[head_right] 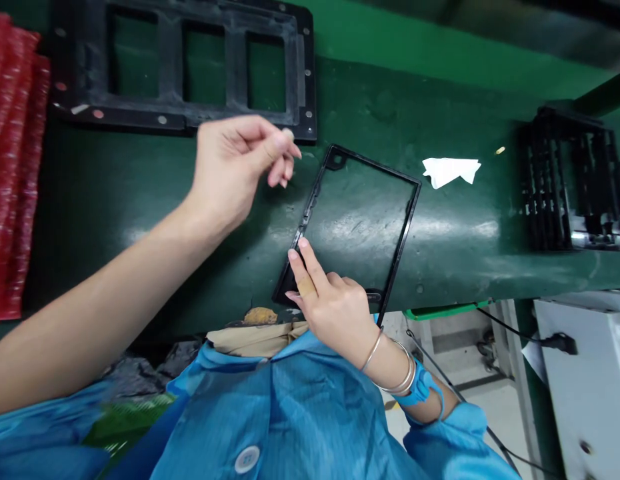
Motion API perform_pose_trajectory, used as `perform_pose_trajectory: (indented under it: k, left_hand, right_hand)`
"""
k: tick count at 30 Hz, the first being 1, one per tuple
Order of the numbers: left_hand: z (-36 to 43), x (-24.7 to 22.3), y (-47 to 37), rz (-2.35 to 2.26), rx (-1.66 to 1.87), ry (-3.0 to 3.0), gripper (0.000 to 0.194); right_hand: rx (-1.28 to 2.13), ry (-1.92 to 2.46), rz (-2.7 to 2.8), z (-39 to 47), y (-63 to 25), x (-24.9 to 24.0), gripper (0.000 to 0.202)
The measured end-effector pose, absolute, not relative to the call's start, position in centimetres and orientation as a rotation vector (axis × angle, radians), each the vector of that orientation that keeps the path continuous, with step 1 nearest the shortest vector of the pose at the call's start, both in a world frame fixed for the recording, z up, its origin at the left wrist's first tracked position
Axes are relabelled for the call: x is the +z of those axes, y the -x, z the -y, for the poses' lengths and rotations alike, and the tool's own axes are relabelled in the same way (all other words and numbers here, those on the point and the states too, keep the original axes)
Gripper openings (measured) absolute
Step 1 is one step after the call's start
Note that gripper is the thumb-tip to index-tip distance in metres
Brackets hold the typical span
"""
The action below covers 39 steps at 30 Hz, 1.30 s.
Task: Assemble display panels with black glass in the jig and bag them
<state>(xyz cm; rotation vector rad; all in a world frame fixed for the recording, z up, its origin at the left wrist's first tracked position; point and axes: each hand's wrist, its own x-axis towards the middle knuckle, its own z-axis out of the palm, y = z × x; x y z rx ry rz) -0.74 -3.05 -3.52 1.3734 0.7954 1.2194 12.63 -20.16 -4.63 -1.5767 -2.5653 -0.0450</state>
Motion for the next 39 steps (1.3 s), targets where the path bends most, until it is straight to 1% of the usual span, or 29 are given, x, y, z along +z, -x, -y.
perform_pose_trajectory:
  k: [2, 5, 7, 9, 11, 13, 15, 16, 17, 19, 20, 21, 22, 24, 26, 28, 30, 33, 39]
  left_hand:
    - [1.6, -2.3, 0.8, -0.735, 1.301, -1.397, 0.031]
    - [0.3, -0.3, 1.4, -0.712, 1.383, -1.482, 0.023]
    - [0.4, 0.7, 2.5, -0.785, 1.389, -1.564, 0.018]
    - [1.1, 1.3, 4.2, -0.939, 1.335, -1.657, 0.018]
    - [2.2, 1.3, 6.4, -1.154, 1.222, -1.747, 0.022]
    - [3.5, 0.8, 8.6, -1.397, 1.079, -1.854, 0.034]
    - [5.1, 0.0, 10.4, -1.65, 0.838, -2.012, 0.045]
    - [5.9, -0.4, 11.1, -1.738, 0.743, -2.097, 0.044]
    - [6.8, -0.8, 11.5, -1.786, 0.687, -2.18, 0.039]
    - [8.6, -1.6, 11.7, -1.718, 0.679, -2.327, 0.024]
    - [9.5, -1.8, 11.5, -1.614, 0.684, -2.386, 0.021]
    - [10.2, -2.0, 11.1, -1.472, 0.677, -2.434, 0.025]
    - [10.7, -2.2, 10.6, -1.314, 0.649, -2.47, 0.035]
    - [11.2, -2.6, 9.4, -1.019, 0.539, -2.515, 0.064]
    - [10.9, -3.2, 8.3, -0.798, 0.403, -2.536, 0.091]
    - [10.4, -3.9, 7.3, -0.674, 0.319, -2.547, 0.104]
    - [10.2, -4.7, 6.3, -0.628, 0.285, -2.56, 0.109]
    - [10.6, -5.5, 5.2, -0.687, 0.302, -2.58, 0.11]
    - [12.0, -5.7, 4.3, -0.796, 0.311, -2.622, 0.11]
  right_hand:
    - [-0.044, 1.569, 2.557, 20.2, -12.6, -4.7, 0.046]
    - [-0.005, 1.56, 2.561, 20.2, -12.6, -4.9, 0.049]
    - [0.037, 1.566, 2.562, 20.2, -12.6, -4.9, 0.05]
    - [0.055, 1.572, 2.551, 20.2, -12.6, -5.0, 0.05]
    - [0.059, 1.573, 2.541, 20.1, -12.5, -4.9, 0.049]
    - [0.043, 1.572, 2.533, 20.1, -12.4, -4.9, 0.048]
    - [0.012, 1.554, 2.526, 20.0, -12.4, -4.9, 0.046]
    - [0.006, 1.549, 2.519, 19.9, -12.5, -4.9, 0.045]
    - [0.013, 1.544, 2.509, 19.9, -12.6, -4.8, 0.044]
    - [0.068, 1.514, 2.471, 19.7, -13.0, -4.6, 0.041]
    - [0.101, 1.497, 2.434, 19.7, -13.3, -4.5, 0.039]
    - [0.122, 1.486, 2.385, 19.6, -13.7, -4.2, 0.037]
    - [0.127, 1.486, 2.33, 19.6, -14.0, -3.9, 0.036]
    - [0.088, 1.549, 2.236, 19.6, -14.8, -3.3, 0.037]
    - [0.016, 1.657, 2.207, 19.6, -15.3, -2.7, 0.044]
    - [-0.028, 1.728, 2.247, 19.7, -15.6, -2.4, 0.05]
    - [-0.026, 1.721, 2.314, 19.8, -15.5, -2.4, 0.048]
    - [-0.01, 1.629, 2.367, 20.0, -15.2, -2.8, 0.038]
    - [0.019, 1.601, 2.268, 20.4, -14.7, -3.5, 0.026]
